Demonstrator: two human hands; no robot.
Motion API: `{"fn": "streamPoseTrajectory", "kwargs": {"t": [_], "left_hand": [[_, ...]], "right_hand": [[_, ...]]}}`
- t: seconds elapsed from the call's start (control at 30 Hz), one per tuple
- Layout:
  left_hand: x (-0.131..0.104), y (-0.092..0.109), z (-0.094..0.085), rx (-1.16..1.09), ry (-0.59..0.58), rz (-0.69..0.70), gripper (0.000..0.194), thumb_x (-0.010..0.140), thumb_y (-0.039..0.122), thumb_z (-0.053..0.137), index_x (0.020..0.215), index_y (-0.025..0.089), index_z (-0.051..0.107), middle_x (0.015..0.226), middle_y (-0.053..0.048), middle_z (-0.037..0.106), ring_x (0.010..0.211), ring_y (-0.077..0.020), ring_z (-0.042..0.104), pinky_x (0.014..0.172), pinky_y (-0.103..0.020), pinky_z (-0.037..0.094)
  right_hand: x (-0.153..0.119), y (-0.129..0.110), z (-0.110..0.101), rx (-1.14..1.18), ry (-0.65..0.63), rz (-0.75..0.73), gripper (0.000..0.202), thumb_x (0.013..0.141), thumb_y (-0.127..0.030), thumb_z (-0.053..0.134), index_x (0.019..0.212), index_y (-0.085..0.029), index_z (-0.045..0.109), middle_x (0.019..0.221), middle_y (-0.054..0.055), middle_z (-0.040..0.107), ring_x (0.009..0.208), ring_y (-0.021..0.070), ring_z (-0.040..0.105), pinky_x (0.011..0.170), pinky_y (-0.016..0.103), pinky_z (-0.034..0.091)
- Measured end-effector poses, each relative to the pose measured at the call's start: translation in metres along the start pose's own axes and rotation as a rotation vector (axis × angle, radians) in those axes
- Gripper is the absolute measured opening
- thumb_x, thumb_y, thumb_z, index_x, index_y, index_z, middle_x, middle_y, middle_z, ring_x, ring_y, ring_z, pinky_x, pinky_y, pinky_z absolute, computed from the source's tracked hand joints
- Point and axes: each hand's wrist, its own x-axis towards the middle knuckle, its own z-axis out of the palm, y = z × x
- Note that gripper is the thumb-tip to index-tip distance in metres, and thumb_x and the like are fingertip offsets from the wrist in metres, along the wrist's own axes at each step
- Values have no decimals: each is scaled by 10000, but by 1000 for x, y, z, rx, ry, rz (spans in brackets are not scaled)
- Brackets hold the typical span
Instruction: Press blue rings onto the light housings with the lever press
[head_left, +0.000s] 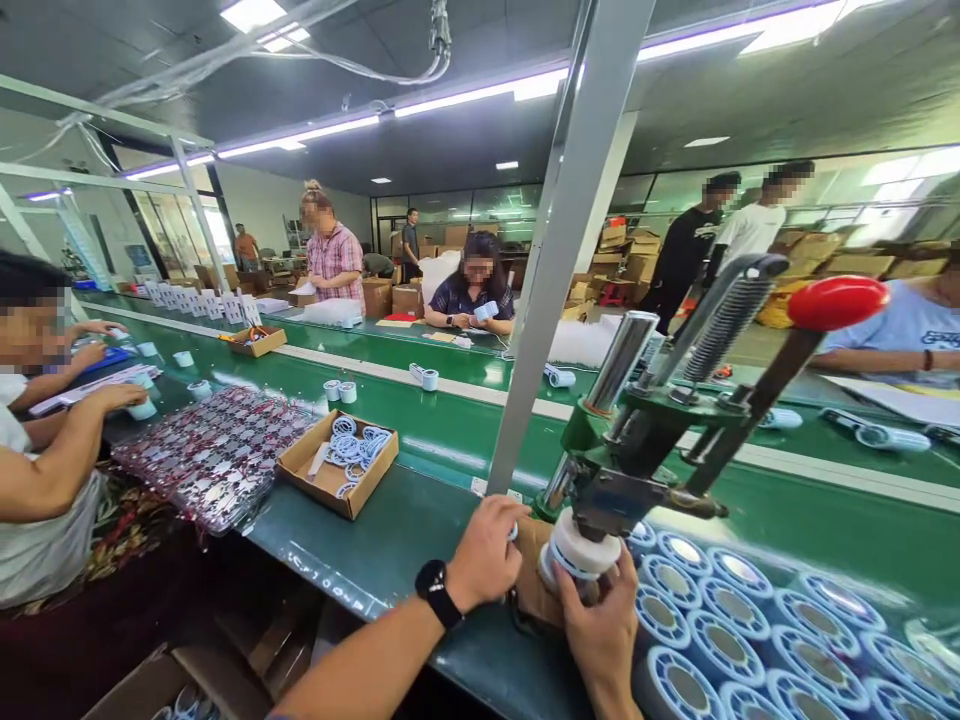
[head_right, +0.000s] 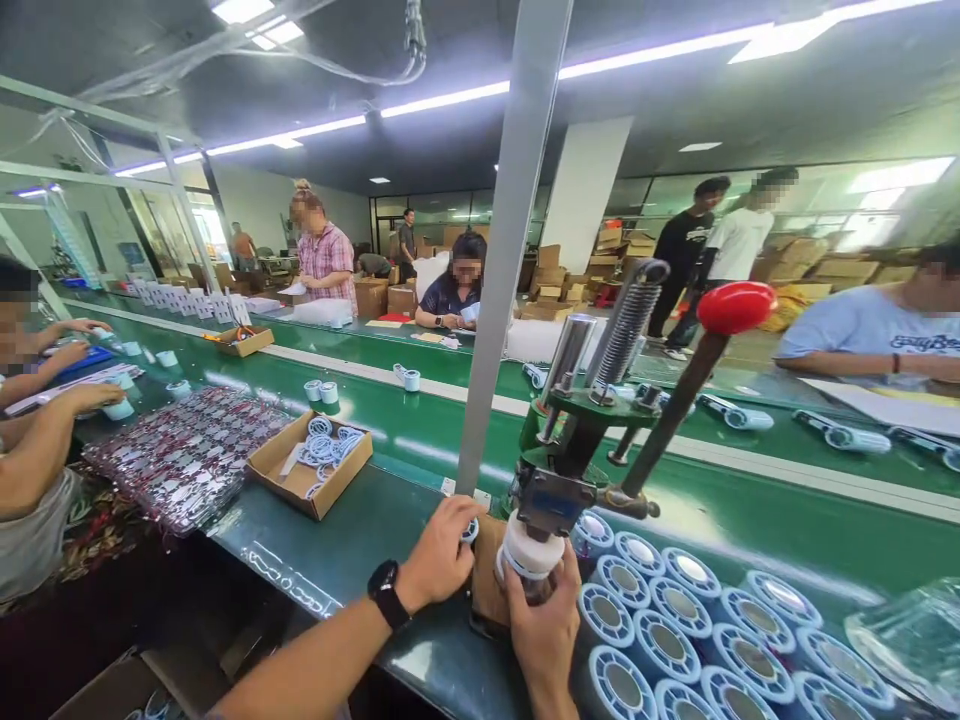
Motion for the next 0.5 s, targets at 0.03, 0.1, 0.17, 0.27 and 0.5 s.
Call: {"fn": "streamPoseTrajectory", "kwargs": {"t": [0.03, 0.1, 0.17, 0.27, 0.5], "left_hand": [[8, -8, -10, 81, -90, -25, 564, 740, 67, 495, 1290, 171, 566, 1307, -122, 577, 1267, -271, 488, 1145, -452, 360], [24, -25, -26, 162, -277, -54, 429, 795, 148, 539, 1216, 183, 614, 1176, -106, 648, 1139, -268, 571, 1050, -421, 441], [37, -41, -36, 159, -371, -49, 349, 797, 195, 588, 1141, 195, 648, 1046, -74, 691, 1003, -245, 624, 957, -365, 488], [42, -56, -43, 144, -331, -56, 329, 792, 196, 601, 1117, 178, 644, 1084, -78, 690, 1020, -241, 619, 965, -346, 468], [26, -76, -53, 40, -193, -172, 358, 803, 218, 611, 1153, 149, 622, 1122, -87, 689, 977, -215, 641, 893, -307, 488]], "right_hand": [[2, -3, -1, 20, 36, -6, 939, 737, -679, 658, 1444, -120, 393, 1246, 191, 572, 1094, 329, 605, 932, 458, 501], [1, -8, -3, 33, 127, -58, 903, 761, -679, 647, 1420, -104, 422, 1278, 202, 536, 1118, 334, 586, 960, 477, 486], [-7, -6, -7, -24, 181, -139, 891, 775, -702, 627, 1390, -83, 448, 1281, 220, 518, 1140, 357, 561, 981, 514, 466], [-31, 3, -7, -139, 110, -321, 777, 820, -666, 617, 1323, -87, 495, 1187, 213, 555, 1086, 352, 574, 930, 506, 496], [-58, 10, 34, -268, -521, -825, 386, 951, -352, 513, 1310, -212, 527, 1186, 121, 590, 1049, 238, 635, 855, 318, 560]]}}
